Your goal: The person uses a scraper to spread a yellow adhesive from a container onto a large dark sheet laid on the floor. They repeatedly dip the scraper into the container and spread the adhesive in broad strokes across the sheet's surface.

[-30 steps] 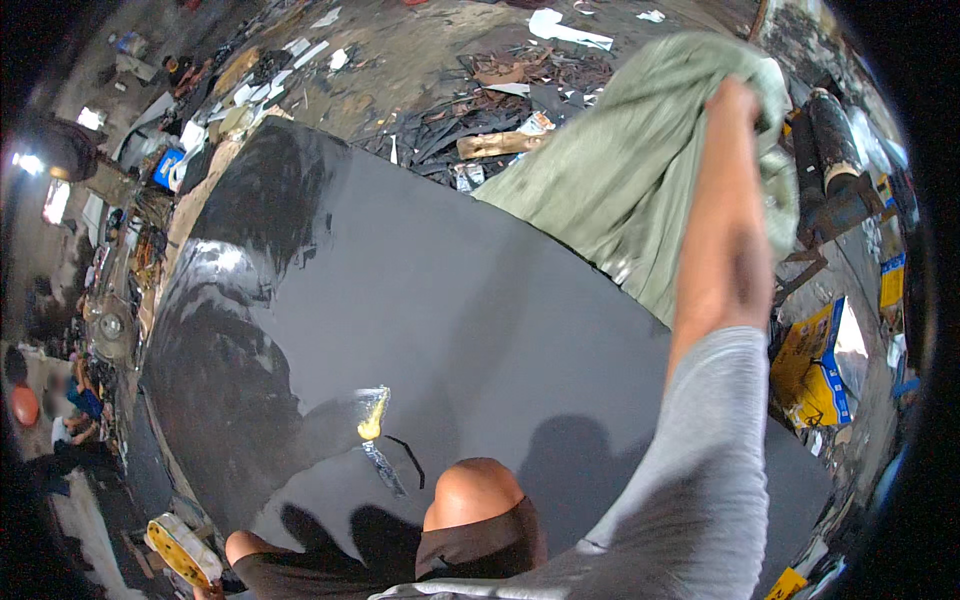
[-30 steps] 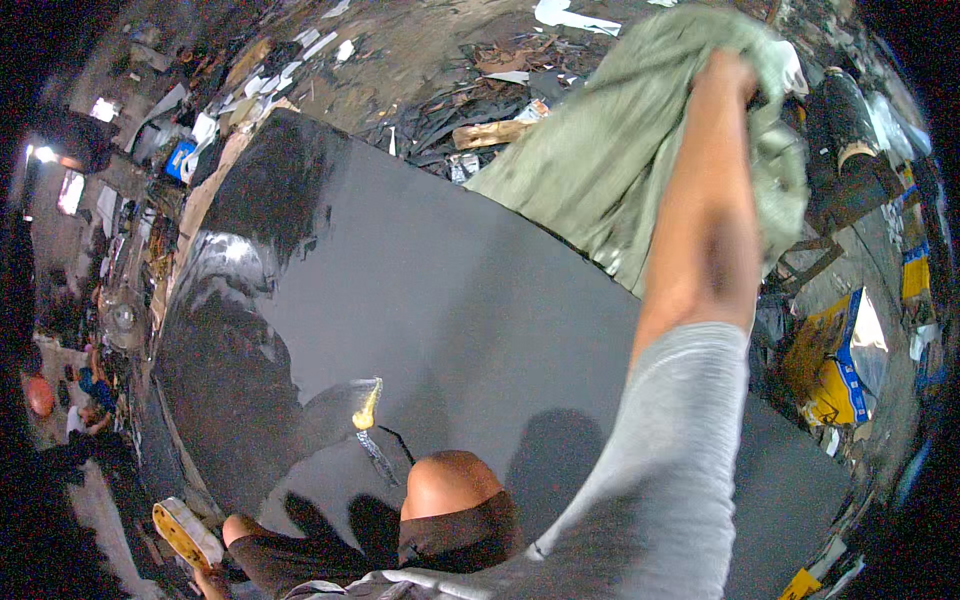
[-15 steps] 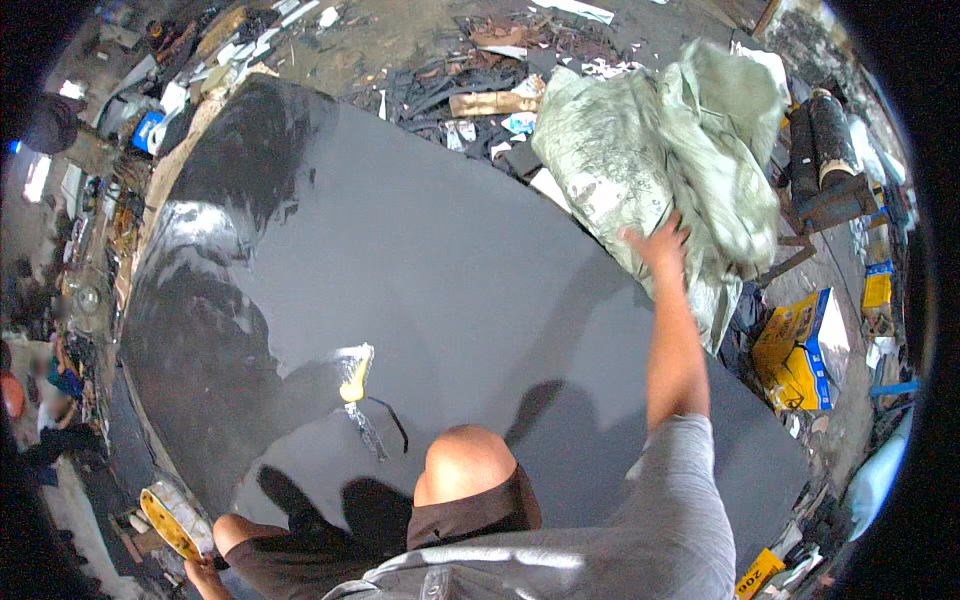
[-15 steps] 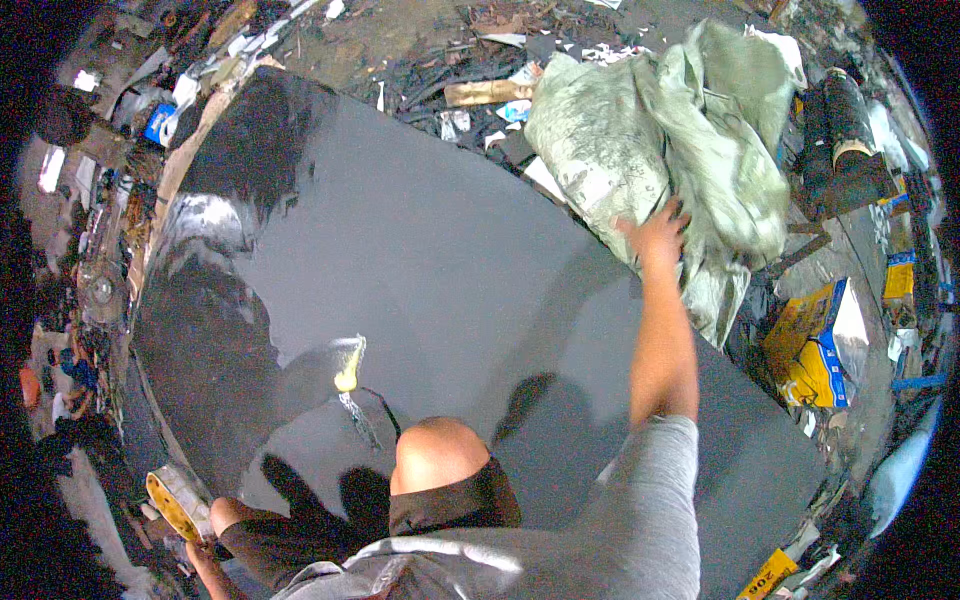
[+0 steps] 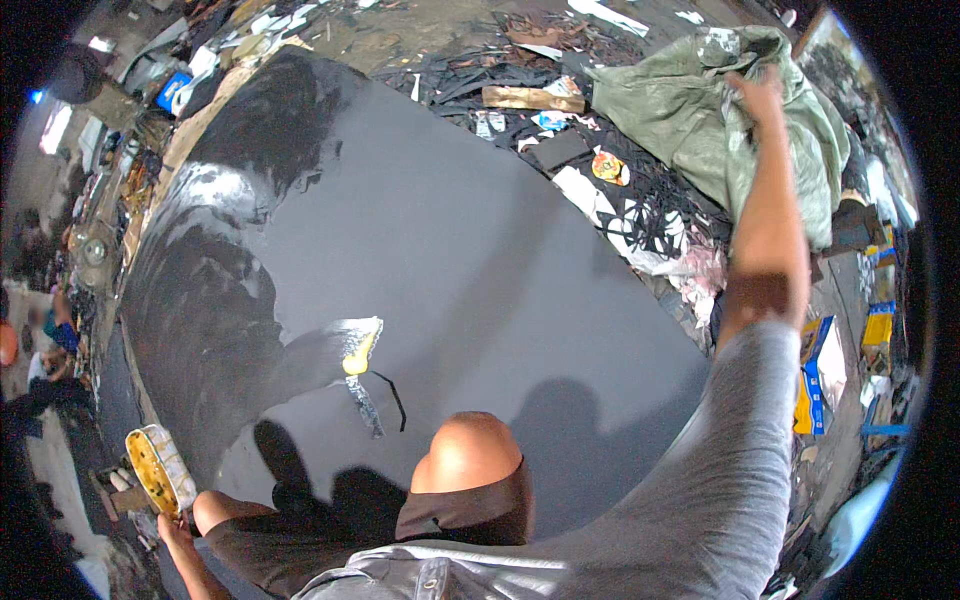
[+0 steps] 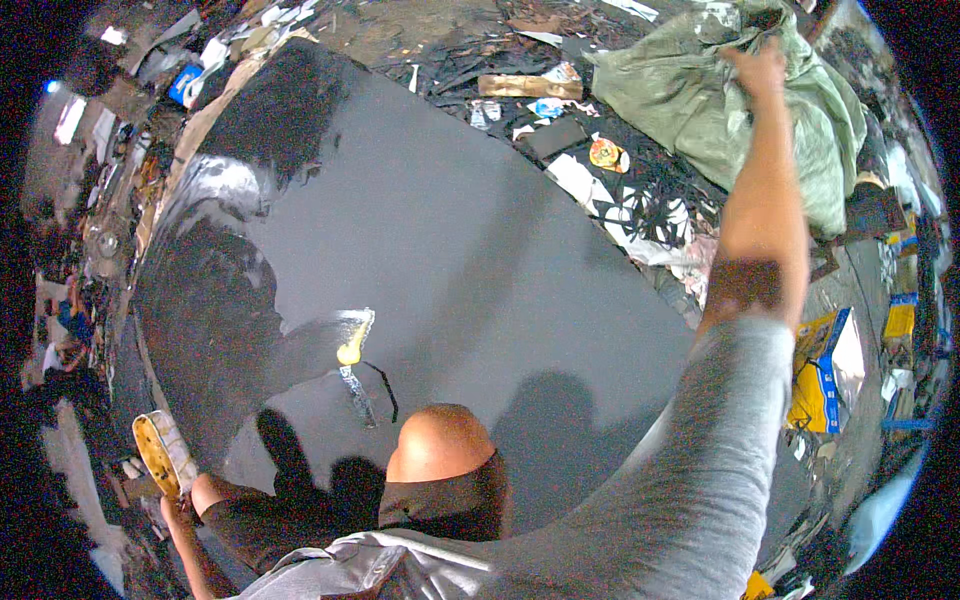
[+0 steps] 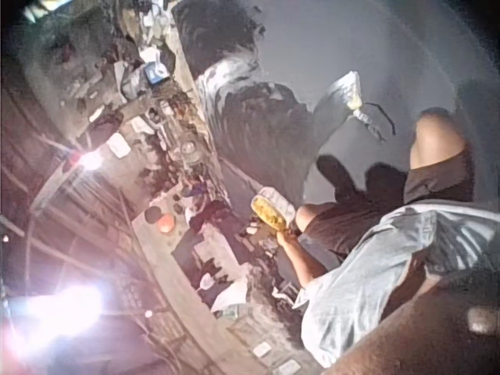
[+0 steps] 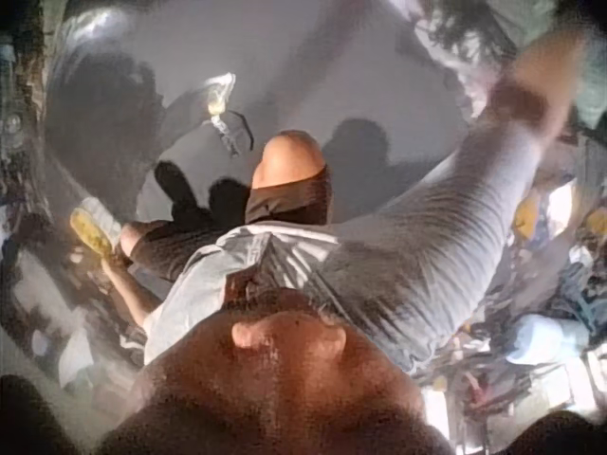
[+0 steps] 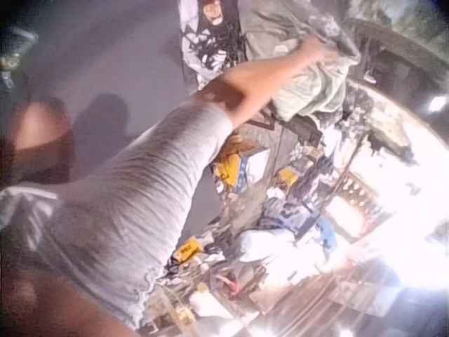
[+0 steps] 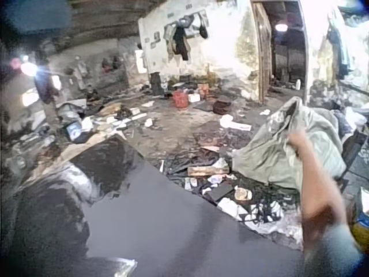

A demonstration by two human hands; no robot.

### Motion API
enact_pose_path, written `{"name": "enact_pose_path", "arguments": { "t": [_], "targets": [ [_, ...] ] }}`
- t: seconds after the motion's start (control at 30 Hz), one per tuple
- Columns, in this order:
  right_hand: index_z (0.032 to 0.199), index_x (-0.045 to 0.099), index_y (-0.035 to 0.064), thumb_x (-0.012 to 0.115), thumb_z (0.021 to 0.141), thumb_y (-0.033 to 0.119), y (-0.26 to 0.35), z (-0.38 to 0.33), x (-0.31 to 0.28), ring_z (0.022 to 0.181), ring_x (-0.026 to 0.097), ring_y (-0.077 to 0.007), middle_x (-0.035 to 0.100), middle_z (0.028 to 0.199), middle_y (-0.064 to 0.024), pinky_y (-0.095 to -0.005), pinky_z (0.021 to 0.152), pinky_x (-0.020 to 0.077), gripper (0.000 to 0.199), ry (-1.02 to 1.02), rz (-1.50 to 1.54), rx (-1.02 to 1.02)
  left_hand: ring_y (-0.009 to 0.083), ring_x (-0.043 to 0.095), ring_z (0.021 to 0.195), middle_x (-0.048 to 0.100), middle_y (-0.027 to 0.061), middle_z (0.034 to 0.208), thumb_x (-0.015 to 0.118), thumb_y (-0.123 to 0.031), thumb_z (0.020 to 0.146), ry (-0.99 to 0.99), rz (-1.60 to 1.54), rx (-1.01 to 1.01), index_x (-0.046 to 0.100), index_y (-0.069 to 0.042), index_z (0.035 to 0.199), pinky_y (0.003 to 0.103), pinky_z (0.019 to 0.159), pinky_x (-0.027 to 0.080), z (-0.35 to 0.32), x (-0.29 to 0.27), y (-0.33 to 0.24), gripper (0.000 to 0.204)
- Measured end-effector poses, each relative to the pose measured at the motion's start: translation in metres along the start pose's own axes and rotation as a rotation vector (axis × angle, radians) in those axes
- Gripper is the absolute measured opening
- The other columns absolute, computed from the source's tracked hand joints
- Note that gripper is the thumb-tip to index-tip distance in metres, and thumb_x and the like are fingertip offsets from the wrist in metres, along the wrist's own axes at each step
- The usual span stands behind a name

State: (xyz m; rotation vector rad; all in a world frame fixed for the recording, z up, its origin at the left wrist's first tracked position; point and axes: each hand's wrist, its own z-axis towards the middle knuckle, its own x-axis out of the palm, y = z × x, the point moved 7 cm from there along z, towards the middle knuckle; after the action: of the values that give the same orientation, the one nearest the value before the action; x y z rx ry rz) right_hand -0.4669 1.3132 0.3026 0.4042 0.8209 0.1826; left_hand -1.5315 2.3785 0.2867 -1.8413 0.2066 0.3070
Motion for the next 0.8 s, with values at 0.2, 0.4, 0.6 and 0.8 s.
{"name": "enact_pose_path", "arguments": {
  "t": [0.2,0.4,0.6,0.8],
  "targets": [
    [0.154,0.033,0.0154,0.07,0.077,0.064,0.271,-0.332,0.135,0.148,0.015,-0.0449,0.021,0.159,-0.0233,-0.0708,0.113,0.0113,0.098,0.323,0.166,-0.316,0.0247,0.065,0.083,0.066,0.0119,0.101,0.05,-0.023,0.09,0.097,-0.004,-0.053,0.06,-0.002,0.111,0.036,0.063,0.058,0.006,0.0,0.035,0.031],
    [0.154,0.028,0.0168,0.072,0.075,0.065,0.25,-0.445,0.203,0.151,0.014,-0.0382,0.022,0.162,-0.0158,-0.0686,0.115,0.0139,0.103,0.998,0.042,-0.104,0.0231,0.064,0.066,0.064,0.0086,0.079,0.053,-0.018,0.082,-0.006,0.225,0.083,0.059,-0.003,0.086,0.032,0.052,0.051,-0.03,-0.049,0.033,0.016],
    [0.122,0.06,0.0039,0.077,0.075,0.056,0.162,-0.387,0.168,0.116,0.06,-0.038,0.064,0.121,-0.0199,-0.0508,0.099,0.046,0.072,0.827,-0.095,0.278,0.0244,0.063,0.068,0.061,0.0087,0.075,0.054,-0.012,0.081,0.064,0.196,0.158,0.055,-0.004,0.081,0.038,0.06,0.053,-0.044,-0.071,0.066,0.008],
    [0.105,0.065,0.0017,0.075,0.08,0.019,0.279,-0.377,0.013,0.099,0.065,-0.0361,0.067,0.101,-0.0189,-0.0454,0.087,0.0524,0.032,0.571,0.171,-0.299,0.0247,0.064,0.073,0.062,0.0094,0.08,0.055,-0.011,0.081,0.073,0.144,0.034,0.056,-0.003,0.086,0.039,0.063,0.054,-0.035,-0.044,0.091,0.009]
  ]
}}
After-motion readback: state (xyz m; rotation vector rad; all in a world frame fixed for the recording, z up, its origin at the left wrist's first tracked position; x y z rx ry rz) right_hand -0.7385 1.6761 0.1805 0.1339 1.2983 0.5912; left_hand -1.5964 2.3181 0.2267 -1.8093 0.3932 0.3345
